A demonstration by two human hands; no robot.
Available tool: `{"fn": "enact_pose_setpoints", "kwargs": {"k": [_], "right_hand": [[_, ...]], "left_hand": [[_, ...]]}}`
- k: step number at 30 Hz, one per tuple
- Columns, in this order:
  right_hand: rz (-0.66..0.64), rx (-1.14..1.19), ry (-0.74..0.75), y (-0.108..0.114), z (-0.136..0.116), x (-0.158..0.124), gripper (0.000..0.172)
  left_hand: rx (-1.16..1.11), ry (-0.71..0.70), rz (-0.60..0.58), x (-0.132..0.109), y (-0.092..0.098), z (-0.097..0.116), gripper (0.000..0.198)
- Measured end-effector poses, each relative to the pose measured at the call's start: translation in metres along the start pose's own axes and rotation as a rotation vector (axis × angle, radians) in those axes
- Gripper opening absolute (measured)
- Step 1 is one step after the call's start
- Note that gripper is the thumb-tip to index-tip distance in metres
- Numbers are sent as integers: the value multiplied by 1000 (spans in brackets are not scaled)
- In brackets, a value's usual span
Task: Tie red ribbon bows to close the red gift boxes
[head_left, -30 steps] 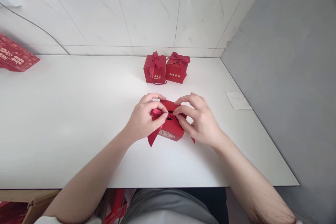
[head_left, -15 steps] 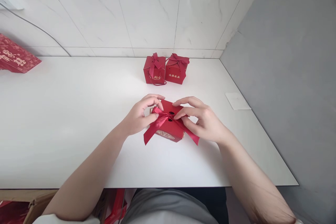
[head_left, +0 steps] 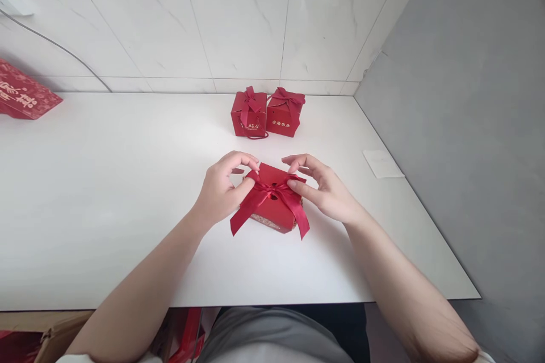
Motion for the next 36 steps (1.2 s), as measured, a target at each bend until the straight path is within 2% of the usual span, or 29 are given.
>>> {"fn": "enact_pose_setpoints", "kwargs": {"k": [2, 5, 7, 9, 12, 15, 16, 18, 20, 21, 23, 25, 27, 30, 32, 34, 36], "right_hand": [[159, -125, 127, -1, -5, -1, 2], [518, -412, 425, 0, -13, -7, 18], [724, -598, 591, 0, -14, -11, 26], [803, -709, 633, -1, -10, -14, 26], [692, -735, 510, -3, -2, -12, 19], [567, -645, 352, -5, 1, -10, 16], [546, -578, 303, -4, 1, -9, 16], [481, -370, 191, 1, 0, -6, 20], [356, -131, 63, 10, 0, -3, 23], [276, -47, 0, 15, 0, -2, 19], [92, 20, -113, 25, 0, -1, 9], [-108, 43, -216, 31, 0, -3, 34], [-253, 43, -302, 35, 1, -6, 50], [-318, -52, -379, 34, 7, -8, 58], [-323, -100, -374, 32, 11, -9, 53], [-327, -73, -335, 28, 14, -8, 44], [-364, -7, -297, 23, 15, -7, 49]], "left_hand": [[93, -113, 129, -2, 1, 2, 7], [183, -319, 282, -5, 3, 6, 5], [214, -430, 316, -7, 4, 8, 11], [240, -451, 310, -9, 3, 9, 15], [277, -346, 289, -10, 1, 7, 17], [307, -214, 249, -7, 1, 3, 19], [292, -157, 193, -5, 2, 1, 19], [195, -24, -11, 1, 4, -1, 17], [68, 74, -211, 5, 7, -1, 19], [32, 94, -271, 6, 10, 0, 21], [53, 101, -299, 6, 18, 3, 25], [131, 148, -321, 5, 24, 4, 31], [194, 267, -404, 1, 28, 2, 36], [215, 458, -572, -5, 29, -4, 38], [189, 515, -625, -7, 28, -6, 40], [142, 534, -608, -6, 28, -8, 38], [87, 567, -538, -4, 29, -12, 36]]}}
Point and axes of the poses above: each hand's wrist, its own x-axis towards the middle knuckle, its own y-axis out of the back of the hand, z = x × y, the point moved 3 cm from there along x, towards the middle knuckle, and after that the axes turned 15 degrees about -x, right-handed, at the moved point
